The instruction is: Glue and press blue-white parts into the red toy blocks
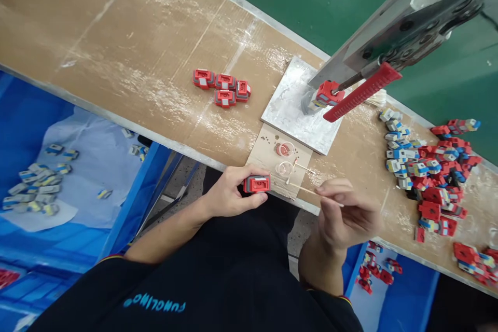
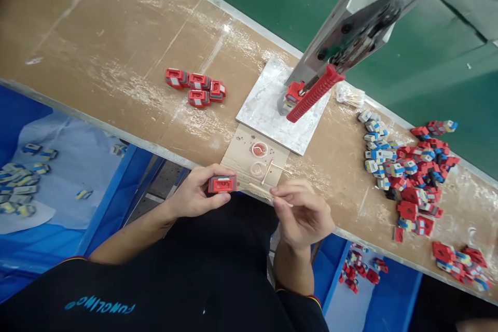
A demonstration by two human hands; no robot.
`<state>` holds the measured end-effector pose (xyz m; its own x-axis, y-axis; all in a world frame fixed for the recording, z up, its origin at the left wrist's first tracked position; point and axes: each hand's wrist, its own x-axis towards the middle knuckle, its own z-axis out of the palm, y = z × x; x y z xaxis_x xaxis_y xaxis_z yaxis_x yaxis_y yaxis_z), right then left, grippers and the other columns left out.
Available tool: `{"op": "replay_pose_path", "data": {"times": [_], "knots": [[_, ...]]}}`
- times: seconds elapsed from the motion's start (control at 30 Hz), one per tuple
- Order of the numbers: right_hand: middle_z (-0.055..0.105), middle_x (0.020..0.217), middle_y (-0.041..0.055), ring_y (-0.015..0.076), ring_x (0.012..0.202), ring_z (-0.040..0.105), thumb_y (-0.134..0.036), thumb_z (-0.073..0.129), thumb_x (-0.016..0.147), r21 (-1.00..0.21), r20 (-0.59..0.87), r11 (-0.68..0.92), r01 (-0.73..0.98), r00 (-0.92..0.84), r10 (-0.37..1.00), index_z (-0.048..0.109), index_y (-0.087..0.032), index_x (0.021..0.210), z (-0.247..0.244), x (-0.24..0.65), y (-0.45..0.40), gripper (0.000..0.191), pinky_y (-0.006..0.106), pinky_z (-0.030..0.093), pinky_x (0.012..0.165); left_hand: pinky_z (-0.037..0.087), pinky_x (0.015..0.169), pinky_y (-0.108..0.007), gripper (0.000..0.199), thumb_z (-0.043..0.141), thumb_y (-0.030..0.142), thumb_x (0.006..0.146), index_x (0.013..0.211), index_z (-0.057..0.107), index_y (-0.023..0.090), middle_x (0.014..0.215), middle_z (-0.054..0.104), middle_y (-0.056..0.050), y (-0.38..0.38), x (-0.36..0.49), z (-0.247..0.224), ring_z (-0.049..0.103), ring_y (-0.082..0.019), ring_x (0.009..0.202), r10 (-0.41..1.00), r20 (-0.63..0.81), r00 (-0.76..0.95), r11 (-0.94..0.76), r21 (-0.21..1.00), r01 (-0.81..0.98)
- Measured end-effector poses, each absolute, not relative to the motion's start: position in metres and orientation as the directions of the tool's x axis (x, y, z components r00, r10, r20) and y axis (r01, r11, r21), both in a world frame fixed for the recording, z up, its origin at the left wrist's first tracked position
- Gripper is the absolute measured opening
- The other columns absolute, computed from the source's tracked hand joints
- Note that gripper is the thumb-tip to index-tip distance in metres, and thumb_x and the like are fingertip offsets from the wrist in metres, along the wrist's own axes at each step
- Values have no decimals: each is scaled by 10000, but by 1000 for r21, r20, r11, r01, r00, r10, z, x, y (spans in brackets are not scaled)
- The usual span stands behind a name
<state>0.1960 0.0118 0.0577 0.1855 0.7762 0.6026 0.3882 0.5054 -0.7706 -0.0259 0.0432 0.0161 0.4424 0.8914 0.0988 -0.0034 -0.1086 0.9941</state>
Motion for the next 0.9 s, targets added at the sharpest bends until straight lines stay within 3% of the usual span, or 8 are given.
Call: {"op": "replay_pose_path", "data": {"times": [0.23, 0.37, 0.57, 0.9], "knots": [[818, 798, 16, 223, 658, 797, -249, 764, 982, -857, 503, 449, 251, 223, 835, 629, -253, 1002, 48, 163, -2, 136, 372, 682, 592, 575, 638, -236, 253, 748, 284, 824, 1051, 701, 182, 820, 797, -24, 40, -19, 16, 716, -147, 626, 880, 122, 458, -136, 991, -3], [831, 845, 22, 205, 679, 814, -251, 755, 993, -880, 459, 415, 232, 189, 868, 612, -249, 1013, 41, 159, -2, 144, 316, 694, 570, 572, 615, -231, 247, 738, 276, 822, 1046, 693, 182, 830, 814, -28, 39, -18, 17, 712, -142, 603, 881, 132, 454, -139, 990, -18], [823, 828, 18, 198, 662, 811, -243, 751, 997, -871, 468, 417, 260, 177, 866, 604, -247, 1006, 41, 159, -1, 147, 293, 683, 527, 529, 557, -196, 220, 742, 257, 825, 1022, 688, 175, 739, 772, 9, 40, -18, 19, 644, -105, 529, 888, 159, 432, -172, 985, -11], [845, 870, 25, 219, 702, 833, -166, 777, 958, -829, 518, 444, 339, 167, 839, 632, -254, 1045, 35, 162, -8, 191, 326, 717, 574, 549, 584, -205, 215, 749, 248, 807, 1004, 688, 185, 761, 768, 11, 42, -19, 22, 656, -109, 550, 889, 158, 429, -195, 980, 45]]}}
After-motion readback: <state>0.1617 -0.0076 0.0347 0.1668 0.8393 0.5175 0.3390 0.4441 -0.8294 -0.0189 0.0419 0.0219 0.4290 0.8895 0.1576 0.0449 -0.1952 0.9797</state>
